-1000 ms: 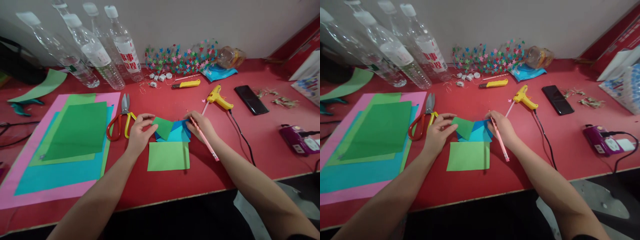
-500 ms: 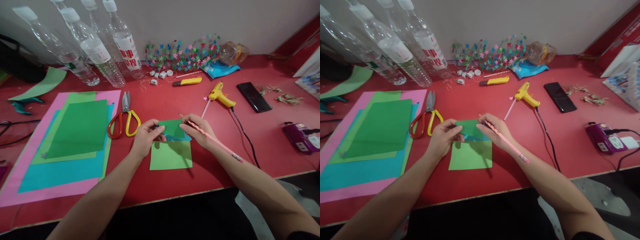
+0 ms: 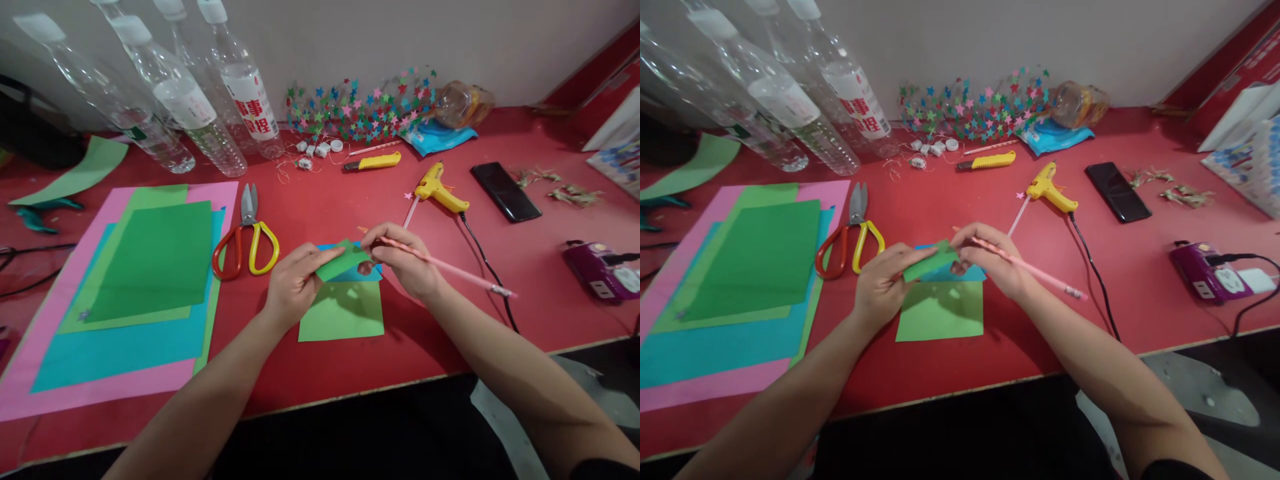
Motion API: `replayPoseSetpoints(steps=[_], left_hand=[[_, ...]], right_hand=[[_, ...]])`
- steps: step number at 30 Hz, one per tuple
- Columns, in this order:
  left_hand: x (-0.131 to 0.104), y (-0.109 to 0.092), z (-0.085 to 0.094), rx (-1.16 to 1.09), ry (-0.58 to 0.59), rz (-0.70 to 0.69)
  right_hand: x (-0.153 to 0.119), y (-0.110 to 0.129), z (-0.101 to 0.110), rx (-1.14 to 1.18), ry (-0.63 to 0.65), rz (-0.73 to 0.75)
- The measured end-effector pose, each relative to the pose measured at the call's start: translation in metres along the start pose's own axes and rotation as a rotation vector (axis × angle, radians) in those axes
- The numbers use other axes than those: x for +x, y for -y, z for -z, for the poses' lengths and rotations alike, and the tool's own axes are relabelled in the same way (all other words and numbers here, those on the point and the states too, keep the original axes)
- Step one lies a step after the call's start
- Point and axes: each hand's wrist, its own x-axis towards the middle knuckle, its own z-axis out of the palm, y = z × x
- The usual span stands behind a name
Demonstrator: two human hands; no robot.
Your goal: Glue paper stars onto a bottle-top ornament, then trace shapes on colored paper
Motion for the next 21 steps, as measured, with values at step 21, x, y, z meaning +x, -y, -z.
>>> replayPoseSetpoints(steps=[21], left_hand=[[-0.005, 0.002, -0.032, 0.325, 0.715, 0.031]], right_hand=[[0.019, 0.011, 0.067, -1.419, -0.368, 0.015]])
